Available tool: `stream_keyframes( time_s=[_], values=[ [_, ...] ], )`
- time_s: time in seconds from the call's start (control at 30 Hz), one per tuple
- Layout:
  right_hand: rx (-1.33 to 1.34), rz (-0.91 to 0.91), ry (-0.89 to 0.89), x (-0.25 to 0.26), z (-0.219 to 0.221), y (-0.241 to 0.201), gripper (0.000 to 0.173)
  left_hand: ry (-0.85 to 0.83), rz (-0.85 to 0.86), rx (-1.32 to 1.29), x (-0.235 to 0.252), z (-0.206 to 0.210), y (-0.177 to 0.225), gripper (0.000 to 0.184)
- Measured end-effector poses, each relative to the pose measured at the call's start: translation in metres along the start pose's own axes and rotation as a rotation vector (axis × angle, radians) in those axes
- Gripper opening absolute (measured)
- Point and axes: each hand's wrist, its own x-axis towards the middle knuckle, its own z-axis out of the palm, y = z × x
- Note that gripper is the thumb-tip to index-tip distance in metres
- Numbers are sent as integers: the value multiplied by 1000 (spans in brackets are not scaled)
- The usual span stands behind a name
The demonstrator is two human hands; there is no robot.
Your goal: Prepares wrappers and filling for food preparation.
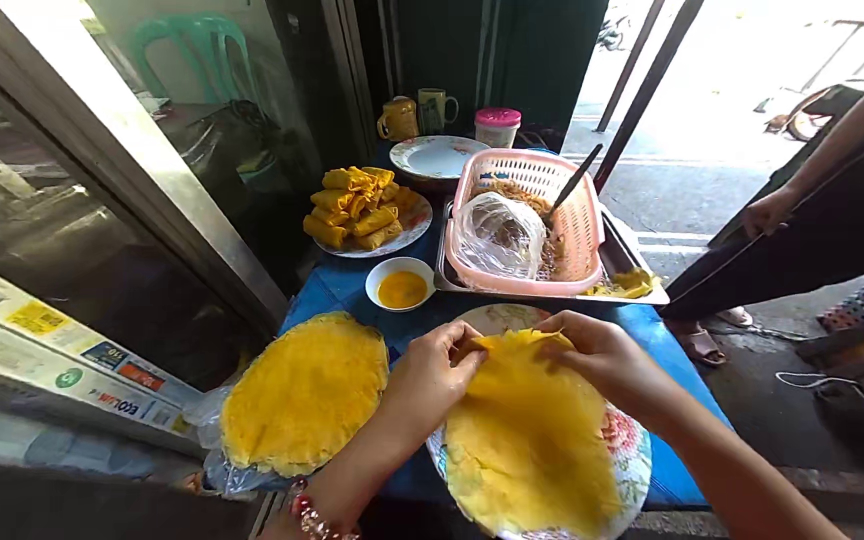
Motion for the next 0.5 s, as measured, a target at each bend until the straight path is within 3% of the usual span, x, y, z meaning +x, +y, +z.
stream_keyframes(
  time_s=[0.27, 0.37, 0.5],
  values=[
    [-423, -175, 191, 8, -2, 23, 17, 99, 212, 402, 28, 17, -5, 18],
    [-391, -122, 223, 8, -4, 31, 17, 79, 230, 454, 37, 22, -5, 22],
    [-388, -56, 291, 12, -7, 36, 4, 59, 228, 494, 43, 24, -9, 19]
  ],
)
